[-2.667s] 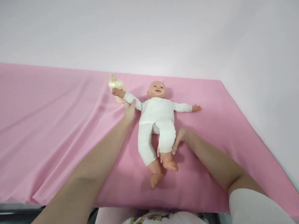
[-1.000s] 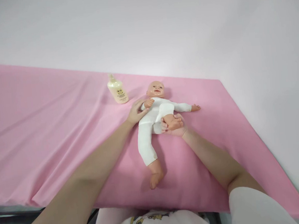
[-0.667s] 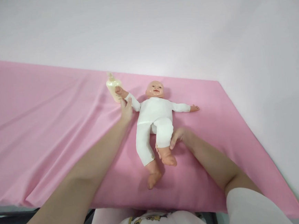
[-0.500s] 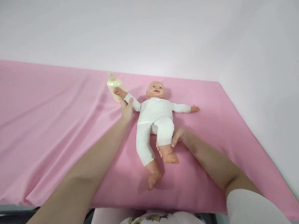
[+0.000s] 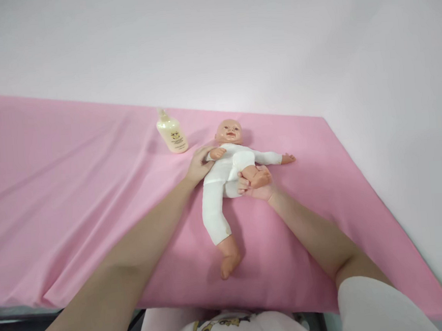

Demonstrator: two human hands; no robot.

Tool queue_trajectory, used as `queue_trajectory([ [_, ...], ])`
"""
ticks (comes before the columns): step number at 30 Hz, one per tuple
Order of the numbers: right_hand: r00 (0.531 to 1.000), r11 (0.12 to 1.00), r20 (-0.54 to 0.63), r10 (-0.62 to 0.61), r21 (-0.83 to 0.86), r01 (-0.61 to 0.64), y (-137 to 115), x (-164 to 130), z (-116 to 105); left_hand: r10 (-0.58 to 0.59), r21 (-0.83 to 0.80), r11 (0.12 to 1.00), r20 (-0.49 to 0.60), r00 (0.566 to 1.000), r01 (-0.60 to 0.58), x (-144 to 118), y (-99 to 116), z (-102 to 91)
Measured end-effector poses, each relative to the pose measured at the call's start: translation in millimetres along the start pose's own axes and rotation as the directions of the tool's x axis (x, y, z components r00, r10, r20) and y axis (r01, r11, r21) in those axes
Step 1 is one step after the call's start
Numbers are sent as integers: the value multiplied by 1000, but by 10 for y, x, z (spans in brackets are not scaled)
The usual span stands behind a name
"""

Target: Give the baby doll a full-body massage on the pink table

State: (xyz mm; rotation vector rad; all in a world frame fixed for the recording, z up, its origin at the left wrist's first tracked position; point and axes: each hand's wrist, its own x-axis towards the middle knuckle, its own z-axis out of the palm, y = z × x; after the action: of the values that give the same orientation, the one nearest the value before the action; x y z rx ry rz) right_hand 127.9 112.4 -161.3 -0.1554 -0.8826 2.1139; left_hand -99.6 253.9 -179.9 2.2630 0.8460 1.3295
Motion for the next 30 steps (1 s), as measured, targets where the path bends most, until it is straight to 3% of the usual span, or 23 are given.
queue_trajectory([
  [4, 988, 998, 141, 66, -28, -63, 68, -55, -77, -161, -162, 976, -106, 981, 143, -3, -35, 38],
  [7, 943, 975, 258, 211, -126, -184, 113, -115, -128, -328, -344, 907, -207, 922, 245, 20, -108, 67],
  [12, 737, 792, 334, 588, -425, -439, 104, -121, -106, -567, -596, 748, -345, 748, 292, 44, -250, 44],
  [14, 714, 757, 320, 623, -476, -447, 91, -100, -96, -605, -618, 721, -341, 719, 313, 40, -295, 28],
  [16, 712, 773, 350, 609, -460, -436, 88, -91, -102, -596, -608, 728, -336, 729, 316, 37, -314, 26],
  [18, 731, 821, 396, 555, -401, -407, 97, -98, -120, -546, -583, 759, -332, 769, 288, 39, -295, 34],
  [20, 800, 893, 412, 436, -304, -331, 115, -111, -141, -472, -551, 793, -288, 833, 259, 42, -231, 41],
  [23, 887, 973, 402, 226, -127, -190, 127, -103, -158, -318, -464, 856, -123, 940, 229, 40, -82, 25],
  [25, 938, 992, 322, 130, -41, -123, 111, -73, -157, -197, -356, 917, -18, 980, 178, 32, 14, -3],
  [27, 978, 997, 196, 74, -2, -75, 83, -37, -154, -107, -249, 961, 50, 993, 116, 21, 82, -33],
  [30, 996, 998, 73, 55, 7, -55, 53, -1, -152, -61, -177, 981, 76, 995, 74, 6, 121, -51],
])
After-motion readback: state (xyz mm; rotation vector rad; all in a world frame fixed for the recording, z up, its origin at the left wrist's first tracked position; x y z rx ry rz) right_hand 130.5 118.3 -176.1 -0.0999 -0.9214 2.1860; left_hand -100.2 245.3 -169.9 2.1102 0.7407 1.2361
